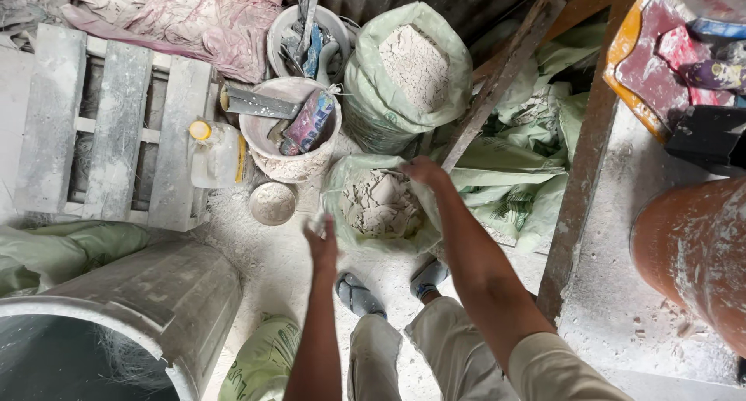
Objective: The person scrapes dried plaster residue off long green mold strips with an orange sponge, then brushes the strips with a paintbrush. They gather broken plaster pieces into a bowl, carry the bowl, and continue brushing the mold surfaces.
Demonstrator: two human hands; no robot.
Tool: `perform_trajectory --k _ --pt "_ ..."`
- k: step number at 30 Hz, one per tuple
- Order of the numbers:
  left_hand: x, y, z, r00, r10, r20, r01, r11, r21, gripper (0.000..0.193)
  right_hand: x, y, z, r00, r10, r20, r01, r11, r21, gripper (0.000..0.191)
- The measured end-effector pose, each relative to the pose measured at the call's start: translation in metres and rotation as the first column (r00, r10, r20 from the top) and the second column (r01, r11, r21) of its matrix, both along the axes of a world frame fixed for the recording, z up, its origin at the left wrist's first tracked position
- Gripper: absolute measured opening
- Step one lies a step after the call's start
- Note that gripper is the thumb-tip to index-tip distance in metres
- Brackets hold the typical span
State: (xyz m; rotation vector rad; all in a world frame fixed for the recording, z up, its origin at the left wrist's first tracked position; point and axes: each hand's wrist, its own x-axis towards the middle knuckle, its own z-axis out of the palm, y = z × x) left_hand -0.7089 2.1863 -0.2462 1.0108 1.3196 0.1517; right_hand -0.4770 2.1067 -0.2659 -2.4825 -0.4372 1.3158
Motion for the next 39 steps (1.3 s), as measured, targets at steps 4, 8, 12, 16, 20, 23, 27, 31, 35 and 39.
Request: perform_trajectory --k 4,8,12,16,20,23,27,31,35,39 --pt "-0.004 -0.034 0.001 0.994 0.019 0.108 0.013 0.957 -0.291 0.074 -0.014 -0.012 0.002 0.919 -0.151 0.365 0.058 0.966 0.253 0.036" --pt "-0.021 -0.037 0.004 1.0 -0.013 -0.009 0.012 0.997 -0.078 0.052 -0.035 -0.011 0.0 0.746 -0.408 0.526 0.208 0.893 0.399 0.024" --pt "-0.023 -0.046 0.032 0.932 -0.075 -0.354 0.06 0.997 -0.054 0.051 -0.051 -0.025 0.006 0.737 -0.451 0.503 0.402 0.891 0.21 0.073" --pt "0.006 -0.05 0.058 0.959 -0.085 -0.27 0.268 0.577 0.772 0.054 -0.106 -0.055 0.02 0.772 -0.602 0.205 0.584 0.798 0.147 0.096" --pt "0.042 -0.037 0.056 0.644 -0.718 -0.264 0.679 0.378 0.63 0.048 -0.133 -0.073 0.032 0.492 -0.849 -0.195 0.87 0.471 0.142 0.054" --pt "0.057 -0.032 0.049 0.271 -0.822 -0.501 0.9 0.032 0.434 0.052 -0.126 -0.083 0.043 0.592 -0.806 -0.009 0.765 0.557 0.324 0.043" --pt "0.062 -0.042 0.055 -0.036 -0.71 -0.703 0.999 -0.042 -0.009 0.042 -0.128 -0.098 0.061 0.527 -0.842 -0.115 0.833 0.484 0.269 0.043" --pt "0.043 -0.067 0.074 0.309 -0.744 -0.592 0.933 0.116 0.341 0.046 -0.159 -0.111 0.095 0.762 -0.644 0.069 0.606 0.747 0.274 0.078" --pt "0.02 -0.098 0.104 0.693 -0.678 -0.245 0.575 0.313 0.756 0.037 -0.196 -0.15 0.153 0.797 -0.502 -0.336 0.603 0.689 0.401 0.069" --pt "0.025 -0.123 0.151 0.807 -0.584 -0.093 0.497 0.584 0.642 0.034 -0.199 -0.218 0.25 0.907 -0.212 -0.363 0.412 0.62 0.667 0.047"
